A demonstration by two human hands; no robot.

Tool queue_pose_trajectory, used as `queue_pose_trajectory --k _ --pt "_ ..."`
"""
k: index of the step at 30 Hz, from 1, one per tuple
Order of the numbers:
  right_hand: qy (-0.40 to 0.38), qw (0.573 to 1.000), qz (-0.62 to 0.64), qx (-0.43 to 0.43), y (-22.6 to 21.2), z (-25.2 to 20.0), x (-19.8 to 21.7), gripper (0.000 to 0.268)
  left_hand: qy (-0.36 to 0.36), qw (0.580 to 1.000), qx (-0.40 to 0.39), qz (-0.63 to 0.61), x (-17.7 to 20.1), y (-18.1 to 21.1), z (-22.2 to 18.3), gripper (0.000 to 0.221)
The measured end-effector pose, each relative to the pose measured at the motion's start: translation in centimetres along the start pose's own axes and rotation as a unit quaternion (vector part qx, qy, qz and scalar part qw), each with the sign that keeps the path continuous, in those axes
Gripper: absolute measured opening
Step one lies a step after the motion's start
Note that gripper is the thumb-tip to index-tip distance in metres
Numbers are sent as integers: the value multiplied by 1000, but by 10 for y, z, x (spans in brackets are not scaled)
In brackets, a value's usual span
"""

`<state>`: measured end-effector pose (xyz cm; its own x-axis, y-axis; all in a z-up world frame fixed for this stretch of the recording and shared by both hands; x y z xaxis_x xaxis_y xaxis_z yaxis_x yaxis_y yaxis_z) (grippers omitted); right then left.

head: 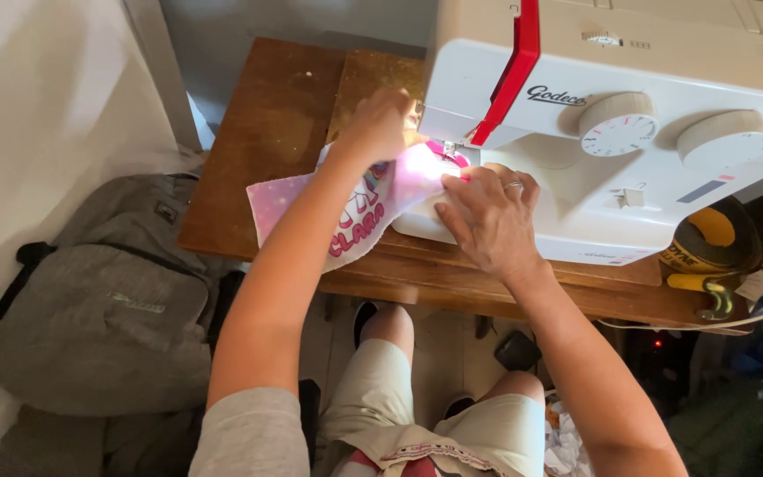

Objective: Sewing a piece of patterned fabric using a sewing machine and trimming threads with snips.

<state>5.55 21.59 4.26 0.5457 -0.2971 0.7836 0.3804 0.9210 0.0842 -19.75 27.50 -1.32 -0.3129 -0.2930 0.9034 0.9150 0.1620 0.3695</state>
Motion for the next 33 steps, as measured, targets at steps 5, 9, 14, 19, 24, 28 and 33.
queue_pose_trajectory --k 5,9,14,19,24,28,33 --pt "-24 998 59 29 -7 10 17 31 -209 965 160 -7 82 71 -30 53" --pt "-17 997 68 42 -3 8 12 35 -167 983 67 31 50 58 -1 29" --pt "-1 999 10 52 1 11 13 35 -29 999 2 24 -7 36 35 32" --pt "10 997 -56 57 11 11 14 37 105 990 56 -68 28 62 -2 7" --pt "-30 999 41 6 27 5 -6 44 152 986 66 -24 66 106 -116 38" --pt "-51 994 93 1 32 8 -9 40 172 980 -6 -104 29 101 -129 36" --pt "6 991 129 26 50 10 -6 24 120 979 -62 -154 49 95 -118 25"
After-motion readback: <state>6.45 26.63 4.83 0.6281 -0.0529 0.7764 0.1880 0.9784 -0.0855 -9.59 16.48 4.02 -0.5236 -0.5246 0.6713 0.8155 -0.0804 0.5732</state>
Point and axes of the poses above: each hand's wrist, its own z-axis towards the middle knuckle, its own x-axis out of the back of the hand, y = z × x, the point moved 7 cm from there along z, towards the middle knuckle, and after that the axes turned 6 degrees about x, right-handed, at the moved point
